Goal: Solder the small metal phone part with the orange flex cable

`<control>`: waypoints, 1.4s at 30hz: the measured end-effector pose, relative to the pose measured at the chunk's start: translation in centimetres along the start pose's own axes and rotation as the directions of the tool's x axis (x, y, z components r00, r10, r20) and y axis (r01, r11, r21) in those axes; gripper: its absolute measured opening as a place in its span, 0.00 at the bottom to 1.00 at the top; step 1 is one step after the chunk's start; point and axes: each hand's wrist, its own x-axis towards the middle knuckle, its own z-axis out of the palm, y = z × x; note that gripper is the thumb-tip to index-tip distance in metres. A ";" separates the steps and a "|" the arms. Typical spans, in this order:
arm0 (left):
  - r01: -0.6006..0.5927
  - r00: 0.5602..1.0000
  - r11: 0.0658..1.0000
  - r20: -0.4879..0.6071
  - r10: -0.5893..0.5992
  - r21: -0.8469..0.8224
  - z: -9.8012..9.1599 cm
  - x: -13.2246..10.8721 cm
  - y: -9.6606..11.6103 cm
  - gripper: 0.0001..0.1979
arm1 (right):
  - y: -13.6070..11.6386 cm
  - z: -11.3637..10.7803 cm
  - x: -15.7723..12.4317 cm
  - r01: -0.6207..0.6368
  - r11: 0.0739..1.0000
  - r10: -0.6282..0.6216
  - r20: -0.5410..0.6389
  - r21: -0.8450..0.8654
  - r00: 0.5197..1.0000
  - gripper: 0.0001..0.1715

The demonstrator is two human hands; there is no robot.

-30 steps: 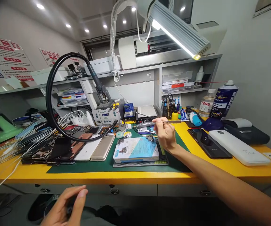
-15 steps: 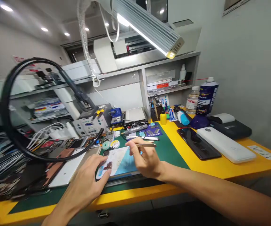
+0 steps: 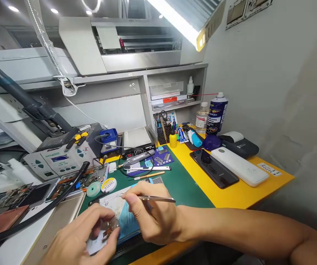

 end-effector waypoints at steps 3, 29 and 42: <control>-0.019 0.999 0.998 0.033 0.020 -0.057 0.9 1.3 0.3 0.06 | -0.2 -0.3 0.8 -0.212 0.975 0.213 -0.024 0.063 0.977 0.15; -0.008 0.968 0.966 0.241 0.072 -0.257 0.9 3.0 -1.6 0.13 | -0.8 -3.7 -1.2 -0.425 0.901 0.434 0.199 -0.089 0.879 0.06; 0.020 0.976 0.967 0.213 0.036 -0.256 1.3 2.4 -1.0 0.13 | -2.0 -3.1 -1.1 -0.088 0.971 0.153 0.293 -0.224 0.944 0.07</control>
